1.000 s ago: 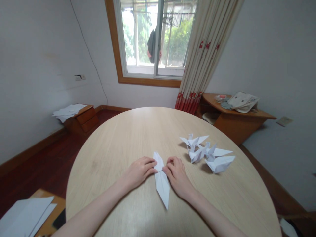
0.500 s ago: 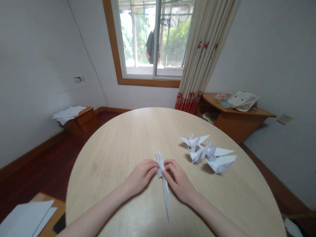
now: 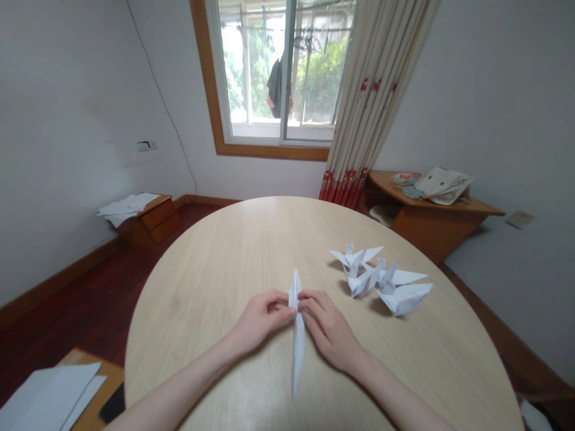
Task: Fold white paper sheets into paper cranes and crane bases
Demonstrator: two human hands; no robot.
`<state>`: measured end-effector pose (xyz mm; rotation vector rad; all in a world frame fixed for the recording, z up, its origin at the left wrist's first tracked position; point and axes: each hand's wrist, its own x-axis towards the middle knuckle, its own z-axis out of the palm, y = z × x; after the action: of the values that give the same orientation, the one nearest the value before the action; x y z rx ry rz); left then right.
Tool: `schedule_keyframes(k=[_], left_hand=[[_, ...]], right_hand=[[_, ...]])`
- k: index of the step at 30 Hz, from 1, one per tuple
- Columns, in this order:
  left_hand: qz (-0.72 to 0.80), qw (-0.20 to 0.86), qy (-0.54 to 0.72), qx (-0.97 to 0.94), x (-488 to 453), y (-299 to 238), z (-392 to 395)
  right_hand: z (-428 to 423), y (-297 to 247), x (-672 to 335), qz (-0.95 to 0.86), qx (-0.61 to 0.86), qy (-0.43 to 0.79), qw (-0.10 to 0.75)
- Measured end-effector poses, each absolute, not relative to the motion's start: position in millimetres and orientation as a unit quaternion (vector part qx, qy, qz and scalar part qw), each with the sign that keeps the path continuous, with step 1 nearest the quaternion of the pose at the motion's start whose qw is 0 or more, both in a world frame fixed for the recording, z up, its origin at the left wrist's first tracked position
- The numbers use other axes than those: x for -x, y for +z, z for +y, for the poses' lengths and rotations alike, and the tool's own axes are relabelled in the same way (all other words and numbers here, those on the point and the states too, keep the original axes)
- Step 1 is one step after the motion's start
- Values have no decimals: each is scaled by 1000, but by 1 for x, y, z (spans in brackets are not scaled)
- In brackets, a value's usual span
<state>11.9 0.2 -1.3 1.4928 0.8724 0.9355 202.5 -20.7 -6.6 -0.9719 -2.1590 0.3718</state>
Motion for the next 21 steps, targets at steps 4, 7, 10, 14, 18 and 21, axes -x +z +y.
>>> schedule_keyframes(k=[4, 7, 10, 14, 18, 21], left_hand=[[385, 606, 403, -568, -15, -1, 0], [408, 604, 402, -554, -16, -1, -1], [431, 598, 394, -549, -16, -1, -1], [424, 553, 427, -577, -16, 3, -2], [432, 507, 424, -613, -13, 3, -1], [441, 493, 403, -632, -10, -1, 1]], right_hand=[[-21, -8, -203, -846, 373, 115, 362], [-21, -11, -202, -839, 391, 88, 367], [-20, -16, -202, -811, 429, 70, 392], [-16, -22, -202, -763, 483, 81, 421], [-13, -22, -202, -764, 494, 146, 389], [-13, -21, -202, -763, 489, 181, 381]])
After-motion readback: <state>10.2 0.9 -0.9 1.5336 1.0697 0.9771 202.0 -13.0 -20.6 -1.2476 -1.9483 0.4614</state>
